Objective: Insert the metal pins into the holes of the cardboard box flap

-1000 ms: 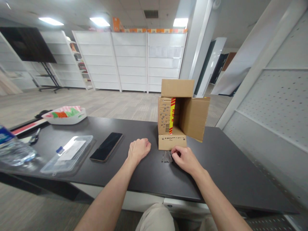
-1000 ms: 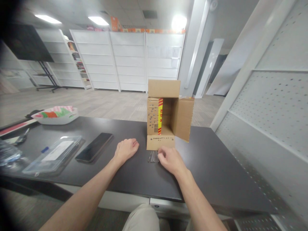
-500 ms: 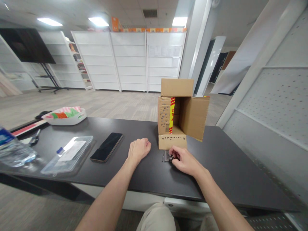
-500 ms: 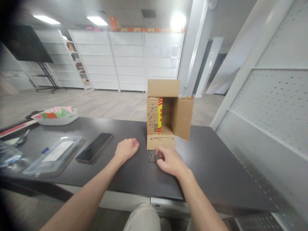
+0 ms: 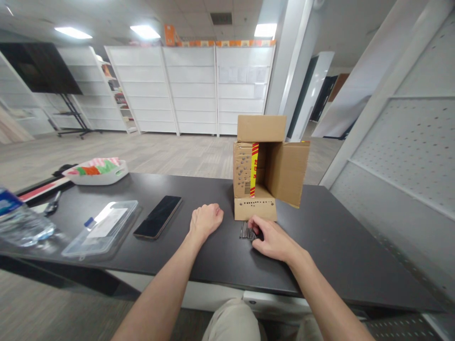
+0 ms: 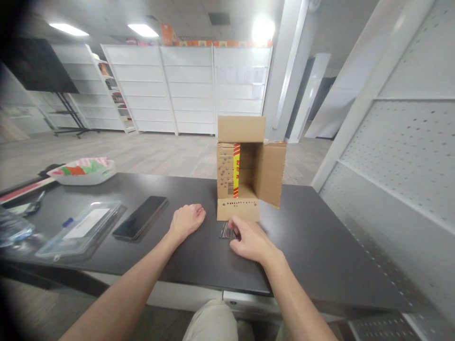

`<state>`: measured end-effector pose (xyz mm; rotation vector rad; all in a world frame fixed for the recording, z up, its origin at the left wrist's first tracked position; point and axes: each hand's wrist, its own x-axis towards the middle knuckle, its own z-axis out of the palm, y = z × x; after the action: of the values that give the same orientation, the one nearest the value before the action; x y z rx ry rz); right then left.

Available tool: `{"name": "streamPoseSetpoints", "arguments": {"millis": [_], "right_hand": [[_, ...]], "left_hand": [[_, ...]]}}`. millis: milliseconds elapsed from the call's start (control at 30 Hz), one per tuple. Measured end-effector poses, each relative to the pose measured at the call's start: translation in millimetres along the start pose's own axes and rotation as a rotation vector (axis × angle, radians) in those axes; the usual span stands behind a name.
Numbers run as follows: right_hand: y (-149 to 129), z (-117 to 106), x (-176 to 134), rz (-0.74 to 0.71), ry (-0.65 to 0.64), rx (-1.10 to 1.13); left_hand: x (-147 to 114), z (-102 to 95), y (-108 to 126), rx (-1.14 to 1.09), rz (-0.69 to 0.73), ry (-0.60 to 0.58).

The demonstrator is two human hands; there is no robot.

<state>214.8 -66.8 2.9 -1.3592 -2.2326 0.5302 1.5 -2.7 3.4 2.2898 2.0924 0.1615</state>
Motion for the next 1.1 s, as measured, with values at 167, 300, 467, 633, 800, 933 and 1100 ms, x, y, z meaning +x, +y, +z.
{"name": "streamPoseSetpoints", "arguments": {"millis": [167, 300, 467, 633, 800, 933, 1100], "right_hand": [[1.5, 0.9, 0.0, -0.001, 0.01, 0.006], [1.8, 1.5, -0.2, 0.002, 0.004, -0.002], [1.2, 1.5, 0.3, -0.002, 0.008, 0.003], [1.3, 1.4, 0.1, -0.004, 0.006, 0.005], [-1.8, 1.8, -0.6, -0.039, 0.031, -0.023], [-6.5, 4.4, 0.1, -0.099, 0.049, -0.058], [-10.4, 10.5, 2.6, -0.167, 0.054, -0.104]], "left_hand": [[-0.1, -0.5, -0.3, 0.012, 0.004, 0.007], [-0.6, -1.1, 0.3, 0.016, 0.002, 0.005], [-1.9, -3.8, 2.5, 0.013, -0.017, -0.008], [-0.7, -1.2, 0.5, 0.016, -0.007, 0.0], [0.2, 1.9, -1.4, 0.024, 0.015, 0.015], [-0.4, 0.8, -0.8, 0.016, 0.007, 0.011], [0.3, 1.7, -1.5, 0.013, 0.027, 0.024]]}}
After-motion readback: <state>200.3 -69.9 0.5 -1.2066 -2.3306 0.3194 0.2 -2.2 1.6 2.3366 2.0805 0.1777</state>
